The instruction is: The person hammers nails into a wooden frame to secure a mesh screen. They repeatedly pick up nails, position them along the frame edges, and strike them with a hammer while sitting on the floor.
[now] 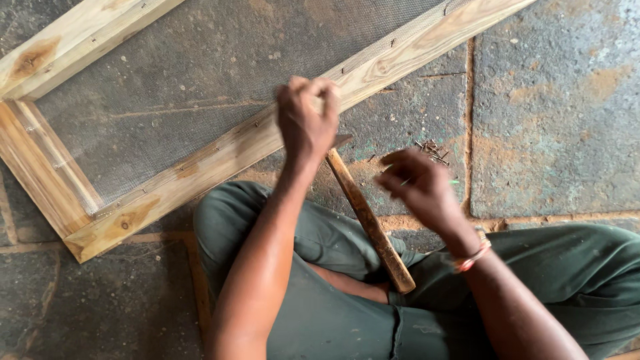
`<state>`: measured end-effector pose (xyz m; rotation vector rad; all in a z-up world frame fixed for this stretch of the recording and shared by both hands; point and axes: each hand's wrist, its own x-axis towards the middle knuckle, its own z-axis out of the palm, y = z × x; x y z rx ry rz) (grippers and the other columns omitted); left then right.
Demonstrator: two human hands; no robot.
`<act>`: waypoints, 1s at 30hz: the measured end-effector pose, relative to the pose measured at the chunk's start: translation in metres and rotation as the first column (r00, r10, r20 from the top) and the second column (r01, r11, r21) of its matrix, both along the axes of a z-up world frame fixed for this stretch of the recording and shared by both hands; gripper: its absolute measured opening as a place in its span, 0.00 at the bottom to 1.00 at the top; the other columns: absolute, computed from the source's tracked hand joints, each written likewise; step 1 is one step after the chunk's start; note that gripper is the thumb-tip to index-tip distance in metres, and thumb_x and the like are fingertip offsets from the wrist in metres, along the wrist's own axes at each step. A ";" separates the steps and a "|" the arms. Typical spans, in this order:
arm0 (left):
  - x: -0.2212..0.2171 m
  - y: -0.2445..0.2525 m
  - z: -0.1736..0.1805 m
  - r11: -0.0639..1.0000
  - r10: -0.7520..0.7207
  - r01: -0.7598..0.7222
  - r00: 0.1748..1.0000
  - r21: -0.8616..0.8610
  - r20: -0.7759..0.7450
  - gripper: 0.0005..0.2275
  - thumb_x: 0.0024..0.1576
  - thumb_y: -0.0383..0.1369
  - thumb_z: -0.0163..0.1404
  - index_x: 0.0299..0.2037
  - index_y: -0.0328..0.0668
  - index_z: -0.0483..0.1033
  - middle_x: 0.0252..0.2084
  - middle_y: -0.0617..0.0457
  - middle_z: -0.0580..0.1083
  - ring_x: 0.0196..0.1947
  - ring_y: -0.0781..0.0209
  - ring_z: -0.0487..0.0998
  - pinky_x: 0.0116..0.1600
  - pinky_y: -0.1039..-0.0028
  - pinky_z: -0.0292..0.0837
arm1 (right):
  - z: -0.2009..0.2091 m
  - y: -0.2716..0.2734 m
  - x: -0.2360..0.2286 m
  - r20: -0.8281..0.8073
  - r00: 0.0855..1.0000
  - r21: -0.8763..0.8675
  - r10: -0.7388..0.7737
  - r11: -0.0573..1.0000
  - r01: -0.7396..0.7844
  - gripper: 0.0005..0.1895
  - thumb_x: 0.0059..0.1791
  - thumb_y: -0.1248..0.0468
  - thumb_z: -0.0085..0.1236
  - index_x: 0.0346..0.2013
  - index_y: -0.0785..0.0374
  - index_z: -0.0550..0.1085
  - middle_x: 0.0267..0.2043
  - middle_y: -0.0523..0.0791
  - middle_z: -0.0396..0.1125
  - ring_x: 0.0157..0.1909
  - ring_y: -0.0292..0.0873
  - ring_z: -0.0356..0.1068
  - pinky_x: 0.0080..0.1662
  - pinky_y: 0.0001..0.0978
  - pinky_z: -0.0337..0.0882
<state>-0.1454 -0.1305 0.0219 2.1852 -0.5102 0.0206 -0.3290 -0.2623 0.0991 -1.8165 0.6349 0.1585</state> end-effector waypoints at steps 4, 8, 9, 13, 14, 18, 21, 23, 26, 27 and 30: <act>0.017 0.003 -0.016 0.985 0.107 -0.117 0.991 0.127 0.081 0.05 0.59 0.39 0.57 0.36 0.51 0.82 0.33 0.61 0.68 0.36 0.62 0.65 0.50 0.70 0.61 | 0.002 0.034 0.002 -0.217 0.950 -0.014 0.223 0.973 -0.232 0.26 0.45 0.57 0.65 0.55 0.64 0.71 0.34 0.50 0.79 0.31 0.38 0.77 0.34 0.31 0.77; 0.013 -0.001 -0.018 0.978 0.155 -0.165 0.984 0.129 0.084 0.05 0.60 0.38 0.57 0.35 0.49 0.82 0.34 0.59 0.69 0.37 0.61 0.66 0.51 0.67 0.63 | 0.001 0.041 0.002 -0.373 0.888 0.016 0.269 0.959 -0.283 0.32 0.46 0.52 0.66 0.59 0.63 0.69 0.33 0.52 0.78 0.31 0.40 0.75 0.35 0.33 0.73; 0.012 -0.001 -0.017 0.979 0.154 -0.164 0.984 0.118 0.091 0.05 0.60 0.37 0.57 0.35 0.49 0.82 0.35 0.58 0.69 0.38 0.61 0.66 0.51 0.66 0.63 | 0.001 0.040 0.002 -0.384 0.889 0.091 0.249 0.969 -0.231 0.32 0.46 0.53 0.64 0.60 0.63 0.68 0.33 0.52 0.78 0.31 0.40 0.76 0.34 0.32 0.73; 0.014 0.001 -0.014 0.982 0.152 -0.165 0.979 0.088 0.138 0.05 0.60 0.36 0.57 0.36 0.47 0.81 0.36 0.57 0.70 0.40 0.59 0.67 0.52 0.64 0.65 | -0.003 0.036 0.002 -0.381 0.907 0.307 0.178 0.950 -0.057 0.32 0.47 0.57 0.62 0.62 0.66 0.65 0.32 0.52 0.75 0.28 0.39 0.73 0.31 0.32 0.73; 0.013 0.001 -0.015 0.983 0.144 -0.158 0.979 0.093 0.141 0.05 0.60 0.36 0.56 0.36 0.47 0.81 0.36 0.57 0.70 0.40 0.59 0.67 0.51 0.64 0.65 | -0.003 0.036 0.000 -0.368 0.916 0.341 0.161 0.940 -0.028 0.31 0.47 0.58 0.62 0.62 0.67 0.66 0.31 0.52 0.75 0.27 0.39 0.72 0.30 0.33 0.72; 0.011 0.000 -0.017 0.983 0.130 -0.149 0.977 0.105 0.171 0.05 0.61 0.36 0.55 0.37 0.47 0.79 0.37 0.56 0.70 0.41 0.58 0.67 0.50 0.64 0.65 | 0.005 0.029 -0.010 -0.278 0.958 0.311 0.074 0.950 0.017 0.28 0.49 0.59 0.59 0.61 0.69 0.69 0.31 0.51 0.73 0.25 0.38 0.71 0.27 0.32 0.73; 0.012 0.000 -0.020 0.982 0.135 -0.159 0.968 0.100 0.210 0.05 0.62 0.36 0.54 0.38 0.48 0.79 0.36 0.56 0.70 0.40 0.57 0.67 0.49 0.63 0.65 | 0.018 0.021 -0.011 -0.139 0.990 0.063 0.030 0.998 -0.022 0.30 0.49 0.59 0.57 0.65 0.66 0.66 0.35 0.51 0.76 0.25 0.38 0.74 0.25 0.32 0.76; 0.009 0.001 -0.025 0.982 0.141 -0.168 0.957 0.087 0.253 0.05 0.63 0.36 0.54 0.39 0.48 0.79 0.36 0.56 0.70 0.40 0.57 0.67 0.50 0.63 0.64 | 0.027 0.015 -0.005 0.114 0.993 -0.074 0.030 0.997 -0.022 0.34 0.49 0.60 0.55 0.69 0.65 0.62 0.37 0.51 0.75 0.27 0.37 0.74 0.24 0.31 0.76; 0.008 0.001 -0.032 0.982 0.139 -0.173 0.934 0.075 0.328 0.05 0.62 0.36 0.53 0.40 0.47 0.77 0.36 0.56 0.70 0.41 0.57 0.68 0.50 0.63 0.64 | 0.038 -0.004 0.019 0.133 0.967 -0.530 0.217 0.840 -0.116 0.27 0.56 0.60 0.55 0.68 0.64 0.63 0.29 0.50 0.74 0.22 0.40 0.74 0.22 0.33 0.71; 0.006 0.001 -0.034 0.980 0.142 -0.179 0.934 0.087 0.328 0.04 0.62 0.36 0.53 0.40 0.48 0.78 0.36 0.56 0.70 0.41 0.56 0.68 0.49 0.63 0.64 | 0.040 -0.007 0.029 0.129 0.953 -0.569 0.275 0.807 -0.155 0.26 0.56 0.61 0.55 0.68 0.65 0.63 0.30 0.51 0.74 0.21 0.41 0.72 0.21 0.34 0.70; 0.010 -0.001 -0.039 0.982 0.143 -0.177 0.920 0.060 0.365 0.05 0.63 0.35 0.53 0.42 0.47 0.78 0.36 0.56 0.71 0.40 0.57 0.68 0.49 0.64 0.64 | 0.045 -0.009 0.057 0.132 0.910 -0.635 0.392 0.738 -0.226 0.24 0.57 0.64 0.53 0.67 0.66 0.64 0.28 0.51 0.74 0.18 0.44 0.70 0.20 0.36 0.69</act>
